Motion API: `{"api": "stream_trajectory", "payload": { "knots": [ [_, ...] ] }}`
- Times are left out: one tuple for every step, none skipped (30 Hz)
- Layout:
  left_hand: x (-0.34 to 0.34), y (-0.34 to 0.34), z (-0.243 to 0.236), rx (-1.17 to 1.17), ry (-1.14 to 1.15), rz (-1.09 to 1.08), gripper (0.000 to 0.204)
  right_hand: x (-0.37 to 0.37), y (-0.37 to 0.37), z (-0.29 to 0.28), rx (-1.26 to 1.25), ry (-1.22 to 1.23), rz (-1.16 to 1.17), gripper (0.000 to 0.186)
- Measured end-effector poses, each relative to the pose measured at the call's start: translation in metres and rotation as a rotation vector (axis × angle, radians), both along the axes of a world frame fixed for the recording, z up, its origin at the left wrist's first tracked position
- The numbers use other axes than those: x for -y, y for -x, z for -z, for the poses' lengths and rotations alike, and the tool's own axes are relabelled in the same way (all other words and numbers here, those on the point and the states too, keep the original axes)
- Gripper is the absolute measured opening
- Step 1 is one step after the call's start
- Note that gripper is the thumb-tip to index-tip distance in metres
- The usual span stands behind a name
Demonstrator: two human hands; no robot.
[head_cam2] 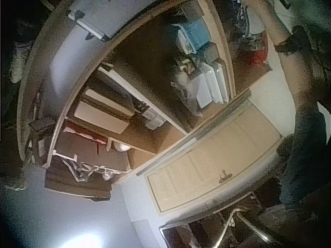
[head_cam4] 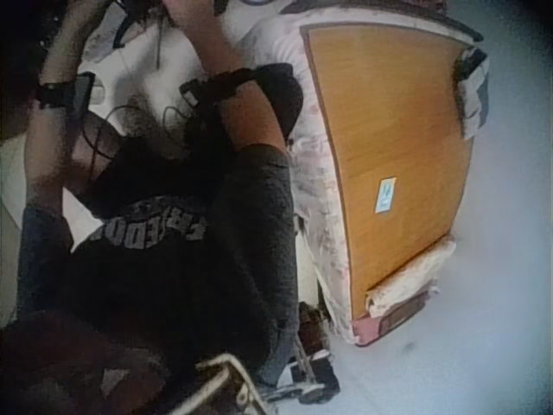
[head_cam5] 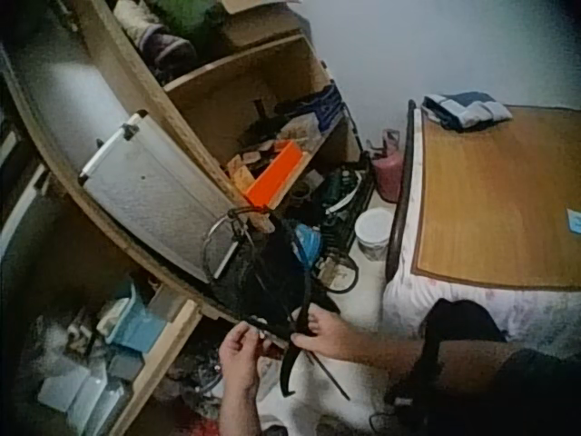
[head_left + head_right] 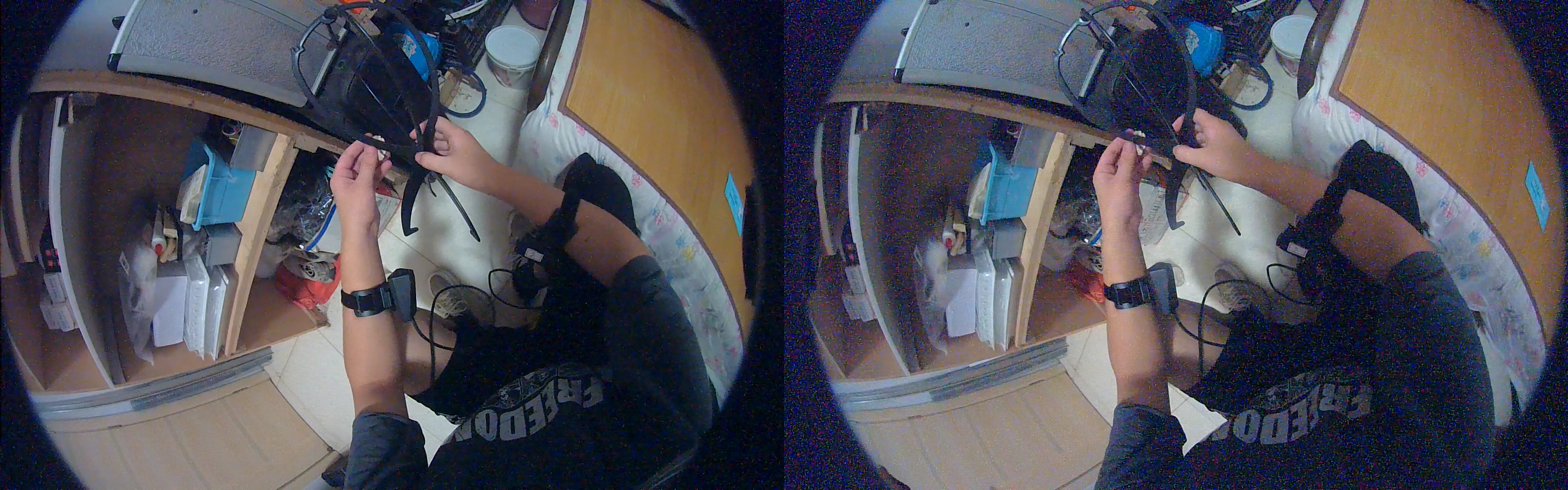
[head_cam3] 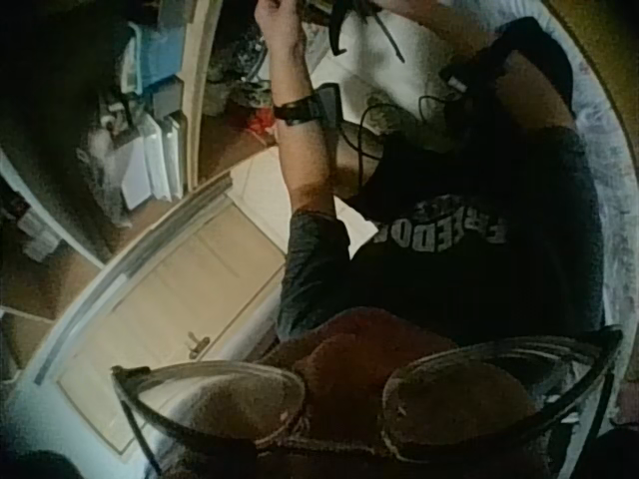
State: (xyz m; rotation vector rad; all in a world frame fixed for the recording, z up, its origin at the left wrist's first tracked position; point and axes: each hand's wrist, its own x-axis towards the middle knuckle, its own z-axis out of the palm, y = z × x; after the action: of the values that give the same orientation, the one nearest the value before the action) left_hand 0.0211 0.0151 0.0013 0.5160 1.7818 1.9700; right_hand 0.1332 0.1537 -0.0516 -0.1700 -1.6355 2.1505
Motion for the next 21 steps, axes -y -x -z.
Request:
{"api": "stream_trajectory", "payload": {
  "knots": [
    [0.0001, -0.0003, -0.0003, 0.015, -0.012, 0.009, 0.030, -0.0001, 0.0005, 0.0002, -0.002, -0.002, 0.006, 0.042],
    [0.0003, -0.0004, -0.0007, 0.030, -0.024, 0.019, 0.031, -0.0002, 0.0010, 0.0003, -0.005, -0.003, 0.012, 0.042],
    [0.0010, -0.0006, -0.0012, 0.030, -0.023, 0.018, 0.031, -0.0006, 0.0013, 0.0004, -0.005, -0.003, 0.011, 0.042],
    [0.0018, -0.0015, -0.0017, 0.027, -0.031, 0.037, 0.032, -0.0015, 0.0014, 0.0004, 0.001, -0.020, 0.026, 0.042],
    [0.0022, -0.0021, -0.0022, 0.023, -0.038, 0.057, 0.034, -0.0020, 0.0013, 0.0004, 0.007, -0.037, 0.040, 0.042],
    [0.0021, -0.0024, -0.0029, 0.024, -0.039, 0.055, 0.034, -0.0019, 0.0010, 0.0005, 0.007, -0.038, 0.039, 0.042],
    [0.0020, -0.0029, -0.0037, 0.028, -0.053, 0.065, 0.035, -0.0015, 0.0005, -0.0001, -0.009, -0.040, 0.047, 0.042],
    [0.0018, -0.0034, -0.0046, 0.033, -0.067, 0.075, 0.036, -0.0013, 0.0001, -0.0009, -0.025, -0.042, 0.055, 0.042],
    [0.0014, -0.0039, -0.0056, 0.033, -0.069, 0.072, 0.036, -0.0014, 0.0004, -0.0006, -0.025, -0.044, 0.052, 0.042],
    [0.0007, -0.0039, -0.0053, 0.055, -0.077, 0.080, 0.036, -0.0017, 0.0007, 0.0013, -0.027, -0.037, 0.055, 0.042],
    [0.0002, -0.0042, -0.0050, 0.078, -0.085, 0.088, 0.036, -0.0023, 0.0008, 0.0031, -0.028, -0.031, 0.059, 0.042],
    [-0.0006, -0.0056, -0.0041, 0.080, -0.088, 0.086, 0.036, -0.0032, 0.0008, 0.0048, -0.026, -0.033, 0.057, 0.042],
    [-0.0008, -0.0064, -0.0026, 0.034, -0.074, 0.087, 0.035, -0.0029, 0.0016, 0.0045, -0.031, -0.031, 0.058, 0.042],
    [-0.0007, -0.0067, -0.0015, -0.011, -0.061, 0.089, 0.034, -0.0027, 0.0020, 0.0042, -0.035, -0.029, 0.060, 0.042],
    [-0.0002, -0.0058, -0.0012, -0.009, -0.063, 0.086, 0.034, -0.0026, 0.0017, 0.0040, -0.034, -0.031, 0.057, 0.042],
    [0.0005, -0.0038, -0.0009, -0.040, -0.034, 0.089, 0.033, -0.0022, 0.0014, 0.0031, -0.033, -0.027, 0.054, 0.043],
    [0.0017, -0.0020, -0.0006, -0.069, -0.006, 0.092, 0.031, -0.0014, 0.0013, 0.0018, -0.033, -0.023, 0.051, 0.043],
    [0.0033, -0.0002, -0.0001, -0.068, -0.008, 0.090, 0.031, 0.0002, 0.0024, 0.0010, -0.032, -0.025, 0.049, 0.043],
    [0.0036, 0.0003, -0.0010, -0.018, -0.025, 0.087, 0.030, 0.0015, 0.0036, 0.0024, -0.066, -0.031, 0.091, 0.039],
    [0.0041, 0.0009, -0.0017, 0.033, -0.042, 0.083, 0.030, 0.0027, 0.0047, 0.0039, -0.100, -0.036, 0.133, 0.036],
    [0.0051, 0.0017, -0.0022, 0.034, -0.042, 0.084, 0.030, 0.0038, 0.0058, 0.0056, -0.099, -0.036, 0.133, 0.036]
  ]
}}
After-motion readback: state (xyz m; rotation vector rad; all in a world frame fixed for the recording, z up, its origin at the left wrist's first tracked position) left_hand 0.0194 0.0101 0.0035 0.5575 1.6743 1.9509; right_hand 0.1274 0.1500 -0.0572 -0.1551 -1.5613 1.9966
